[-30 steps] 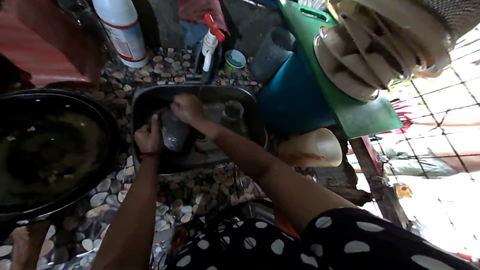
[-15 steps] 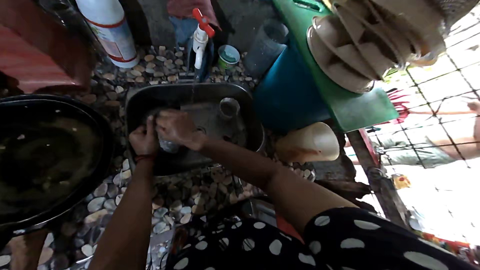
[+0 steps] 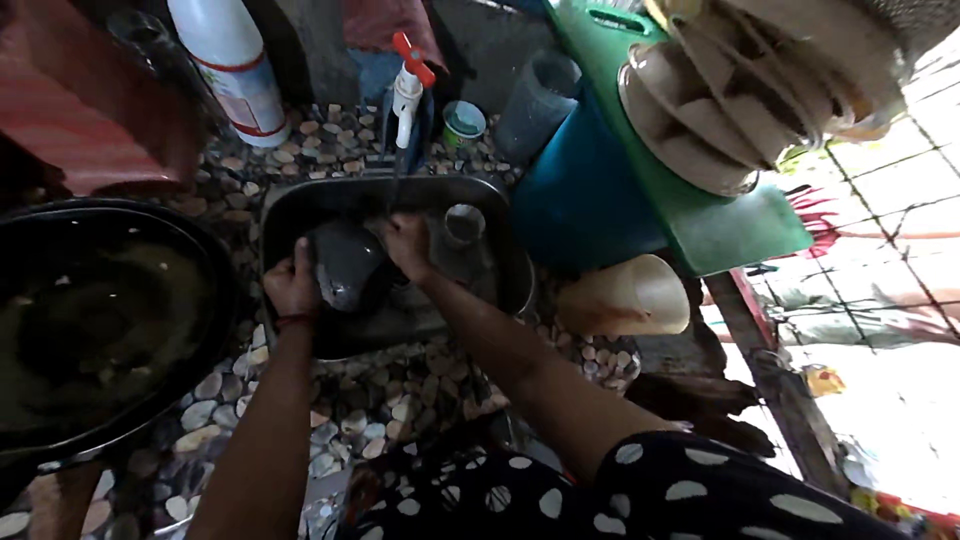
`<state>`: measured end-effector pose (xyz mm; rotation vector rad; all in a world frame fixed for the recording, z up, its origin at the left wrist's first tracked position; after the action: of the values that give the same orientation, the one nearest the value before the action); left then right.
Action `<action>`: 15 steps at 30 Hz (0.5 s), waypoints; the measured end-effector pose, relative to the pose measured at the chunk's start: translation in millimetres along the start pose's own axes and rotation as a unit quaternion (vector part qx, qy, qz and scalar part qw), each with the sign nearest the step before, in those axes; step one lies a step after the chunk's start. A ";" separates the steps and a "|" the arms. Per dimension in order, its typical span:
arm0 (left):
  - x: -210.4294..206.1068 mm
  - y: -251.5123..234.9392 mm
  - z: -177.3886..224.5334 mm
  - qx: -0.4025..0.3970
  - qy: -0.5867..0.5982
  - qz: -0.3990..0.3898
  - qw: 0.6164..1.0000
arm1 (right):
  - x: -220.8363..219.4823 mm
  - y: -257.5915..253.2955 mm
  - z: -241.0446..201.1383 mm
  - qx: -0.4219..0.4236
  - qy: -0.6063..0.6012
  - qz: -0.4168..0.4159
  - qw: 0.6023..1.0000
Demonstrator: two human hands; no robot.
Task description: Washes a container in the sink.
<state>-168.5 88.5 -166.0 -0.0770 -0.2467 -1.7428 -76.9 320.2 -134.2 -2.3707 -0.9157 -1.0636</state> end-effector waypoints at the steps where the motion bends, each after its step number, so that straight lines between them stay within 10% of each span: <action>1: 0.4 -1.0 -1.4 0.002 0.001 0.005 1.000 | 4.5 8.3 -14.2 0.055 -0.003 0.045 0.997; 4: 0.5 1.8 -2.4 -0.006 0.004 0.011 1.000 | 11.1 59.1 -75.9 0.306 0.009 0.130 0.943; 9: 3.8 -1.2 -3.5 -0.001 0.015 0.027 1.000 | -6.8 -1.5 -29.9 0.037 0.010 -0.063 0.997; 13: -1.3 4.1 -1.6 -0.026 -0.007 0.018 0.999 | -7.3 50.3 -102.1 0.278 0.138 0.013 0.950; 15: -8.3 7.4 1.4 -0.057 -0.052 -0.005 0.997 | -13.4 33.9 -87.9 0.190 0.121 -0.098 0.969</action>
<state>-159.8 95.6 -165.3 -0.2511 -0.2241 -1.7642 -105.2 240.3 -90.9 -1.8247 -1.1610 -1.1046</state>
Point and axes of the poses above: each hand's wrist, its own y-axis away from the middle knuckle, its own x-axis out of the back of the hand, z = x × y, the point moved 10 cm from there along -y, towards the middle knuckle, and after that the axes turned 12 degrees about y, right-handed, at the moved point
